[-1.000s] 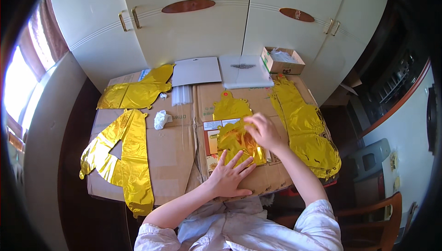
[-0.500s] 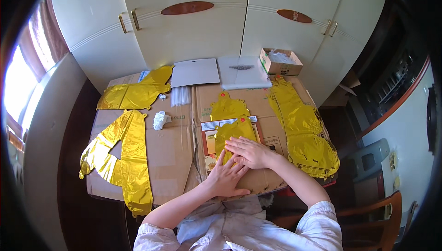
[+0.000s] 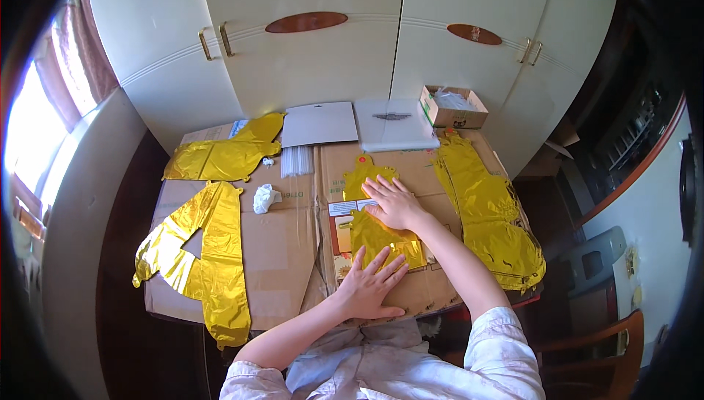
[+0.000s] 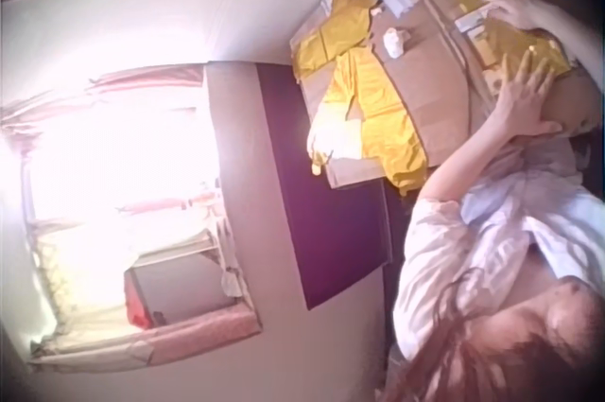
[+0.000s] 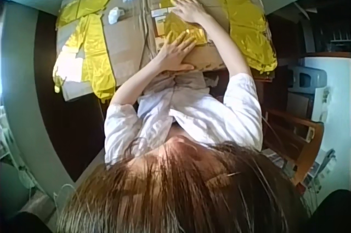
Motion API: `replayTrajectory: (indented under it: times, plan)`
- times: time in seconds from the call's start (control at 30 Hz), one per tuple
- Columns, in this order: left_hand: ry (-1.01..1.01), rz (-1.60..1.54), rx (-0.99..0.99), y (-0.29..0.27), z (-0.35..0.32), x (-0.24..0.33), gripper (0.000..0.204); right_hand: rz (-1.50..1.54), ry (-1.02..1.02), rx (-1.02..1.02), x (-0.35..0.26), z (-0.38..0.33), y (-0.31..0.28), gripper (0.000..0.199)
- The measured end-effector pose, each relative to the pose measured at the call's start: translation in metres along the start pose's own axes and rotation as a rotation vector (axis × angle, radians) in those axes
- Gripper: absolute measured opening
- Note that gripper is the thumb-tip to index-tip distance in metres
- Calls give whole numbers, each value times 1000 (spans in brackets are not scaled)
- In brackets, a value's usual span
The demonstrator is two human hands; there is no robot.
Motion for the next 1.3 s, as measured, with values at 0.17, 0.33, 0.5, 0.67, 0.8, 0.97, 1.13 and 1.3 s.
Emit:
replayTrajectory:
  times: [0.17, 0.33, 0.5, 0.67, 0.8, 0.97, 1.13, 1.3]
  plan:
    - [0, -7, -22, 0, 1, -1, 93, 29, 0, -7, 6, 3, 4, 63]
    - [0, -26, -49, -1, -10, 8, 92, 36, -5, -2, -4, -6, 7, 64]
    - [17, -35, -59, -3, -32, 22, 87, 47, 11, 1, -24, -26, 10, 64]
    - [29, -59, -60, 0, -53, 33, 77, 60, 15, -8, -56, -46, 7, 64]
    - [15, -39, -45, 2, -62, 38, 74, 43, 13, 20, -71, -55, 6, 63]
    - [-2, -68, -22, -4, -58, 34, 74, 34, 20, 27, -72, -56, 7, 62]
    - [-33, -89, 0, -6, -54, 29, 76, 24, 25, 42, -73, -56, 6, 62]
    - [-94, -63, -24, -10, -50, 24, 77, 26, 23, 75, -72, -57, 5, 61]
Point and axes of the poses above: each hand's wrist, its own z-axis towards the middle knuckle, its own y-axis out of the palm, x = y × z, the point moved 10 cm from there along z, towards the middle knuckle, and after that the axes turned 12 degrees about -y, right-handed, at the moved point
